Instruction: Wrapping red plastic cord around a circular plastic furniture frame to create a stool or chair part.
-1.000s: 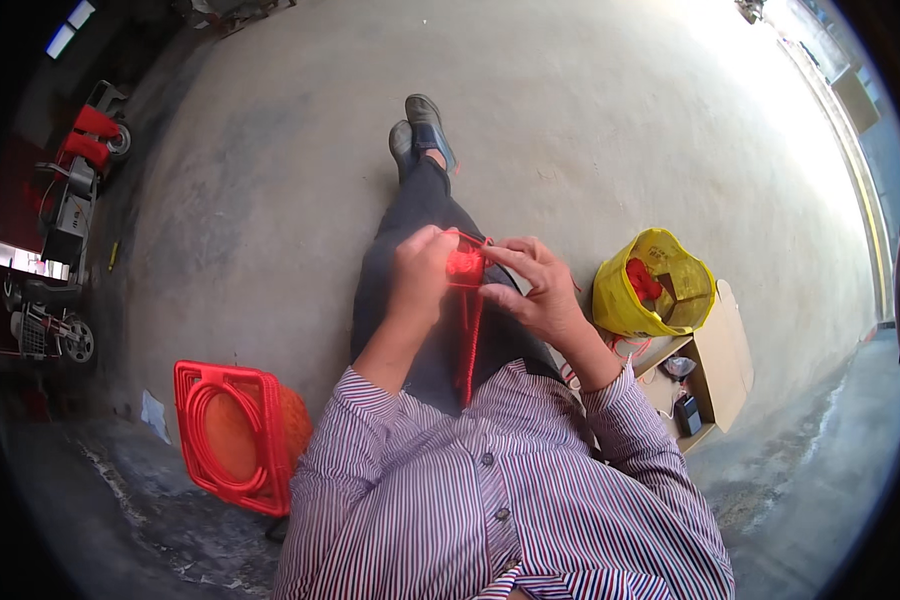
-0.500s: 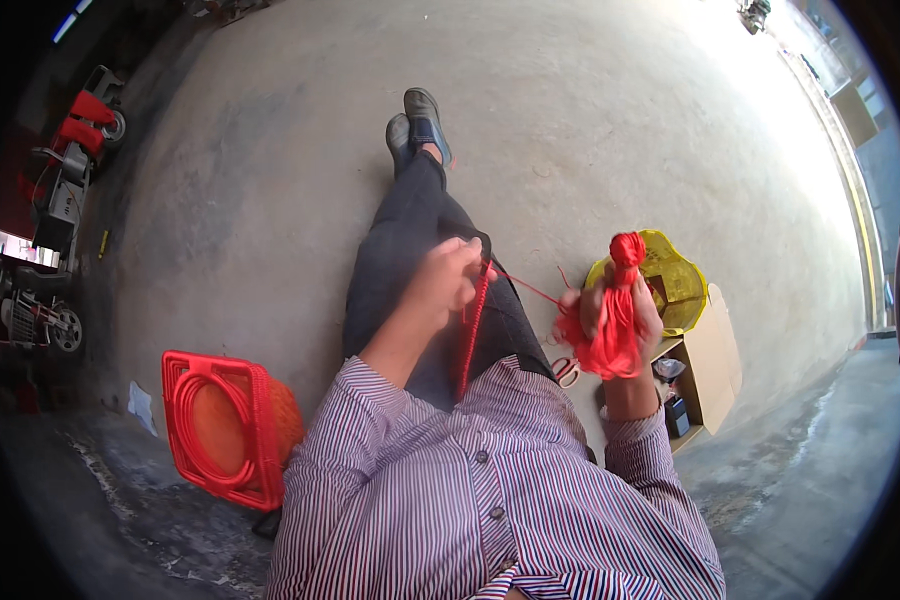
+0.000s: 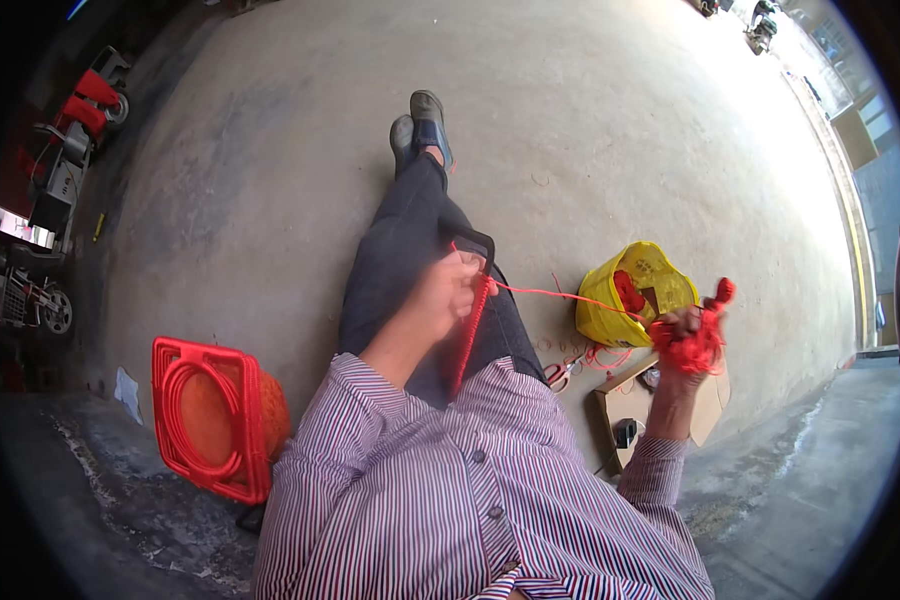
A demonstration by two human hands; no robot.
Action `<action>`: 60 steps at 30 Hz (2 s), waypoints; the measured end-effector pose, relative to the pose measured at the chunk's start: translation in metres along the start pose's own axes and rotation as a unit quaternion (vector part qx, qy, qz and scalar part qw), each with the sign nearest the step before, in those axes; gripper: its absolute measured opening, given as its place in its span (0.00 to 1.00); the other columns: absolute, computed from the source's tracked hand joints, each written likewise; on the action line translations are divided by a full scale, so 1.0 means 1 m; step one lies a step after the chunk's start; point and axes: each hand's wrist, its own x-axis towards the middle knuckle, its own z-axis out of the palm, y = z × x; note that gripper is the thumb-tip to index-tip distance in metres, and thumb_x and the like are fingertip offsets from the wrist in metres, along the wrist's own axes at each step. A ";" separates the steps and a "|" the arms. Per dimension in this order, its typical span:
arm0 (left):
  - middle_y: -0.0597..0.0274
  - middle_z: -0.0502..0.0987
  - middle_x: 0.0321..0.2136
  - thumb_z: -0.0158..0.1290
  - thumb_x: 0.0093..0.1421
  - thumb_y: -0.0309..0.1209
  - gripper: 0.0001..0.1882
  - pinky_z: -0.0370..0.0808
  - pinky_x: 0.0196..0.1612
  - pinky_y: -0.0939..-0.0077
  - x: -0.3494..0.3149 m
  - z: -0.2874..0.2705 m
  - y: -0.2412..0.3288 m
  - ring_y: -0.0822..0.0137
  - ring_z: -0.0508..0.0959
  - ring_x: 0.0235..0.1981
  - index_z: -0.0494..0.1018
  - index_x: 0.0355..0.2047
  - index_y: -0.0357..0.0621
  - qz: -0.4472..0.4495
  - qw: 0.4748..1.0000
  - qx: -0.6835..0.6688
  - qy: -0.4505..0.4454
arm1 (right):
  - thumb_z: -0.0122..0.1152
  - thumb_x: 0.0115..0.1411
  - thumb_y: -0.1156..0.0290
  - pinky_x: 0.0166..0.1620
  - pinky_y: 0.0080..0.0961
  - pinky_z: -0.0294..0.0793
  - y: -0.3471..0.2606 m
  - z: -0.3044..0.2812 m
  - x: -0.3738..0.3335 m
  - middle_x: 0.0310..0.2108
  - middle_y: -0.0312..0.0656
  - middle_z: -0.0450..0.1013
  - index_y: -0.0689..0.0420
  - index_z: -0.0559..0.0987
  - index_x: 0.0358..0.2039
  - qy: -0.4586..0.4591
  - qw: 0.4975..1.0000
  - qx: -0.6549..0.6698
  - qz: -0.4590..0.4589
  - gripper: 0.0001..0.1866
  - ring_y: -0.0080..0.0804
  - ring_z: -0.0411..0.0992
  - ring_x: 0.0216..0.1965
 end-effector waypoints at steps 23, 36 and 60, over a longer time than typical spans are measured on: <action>0.73 0.67 0.18 0.48 0.63 0.30 0.03 0.56 0.12 0.85 -0.009 -0.001 -0.017 0.83 0.61 0.11 0.69 0.31 0.47 0.019 0.995 0.103 0.001 | 0.59 0.61 0.72 0.33 0.14 0.68 0.156 0.040 -0.039 0.29 0.30 0.73 0.60 0.76 0.39 -0.272 0.852 -0.329 0.303 0.08 0.13 0.68 0.28; 0.51 0.62 0.57 0.43 0.62 0.27 0.27 0.57 0.64 0.68 -0.040 -0.022 -0.070 0.62 0.62 0.60 0.54 0.61 0.32 0.100 0.988 -0.035 0.111 | 0.62 0.59 0.73 0.31 0.18 0.72 0.183 0.070 -0.038 0.26 0.32 0.75 0.59 0.78 0.31 -0.239 0.850 -0.396 0.253 0.04 0.17 0.71 0.25; 0.62 0.77 0.34 0.48 0.60 0.27 0.12 0.68 0.33 0.84 -0.003 -0.005 -0.018 0.74 0.76 0.34 0.72 0.44 0.38 0.093 0.983 0.156 0.004 | 0.51 0.67 0.65 0.36 0.14 0.69 0.134 0.065 -0.040 0.30 0.30 0.71 0.64 0.73 0.49 -0.236 0.886 -0.308 0.253 0.17 0.14 0.68 0.30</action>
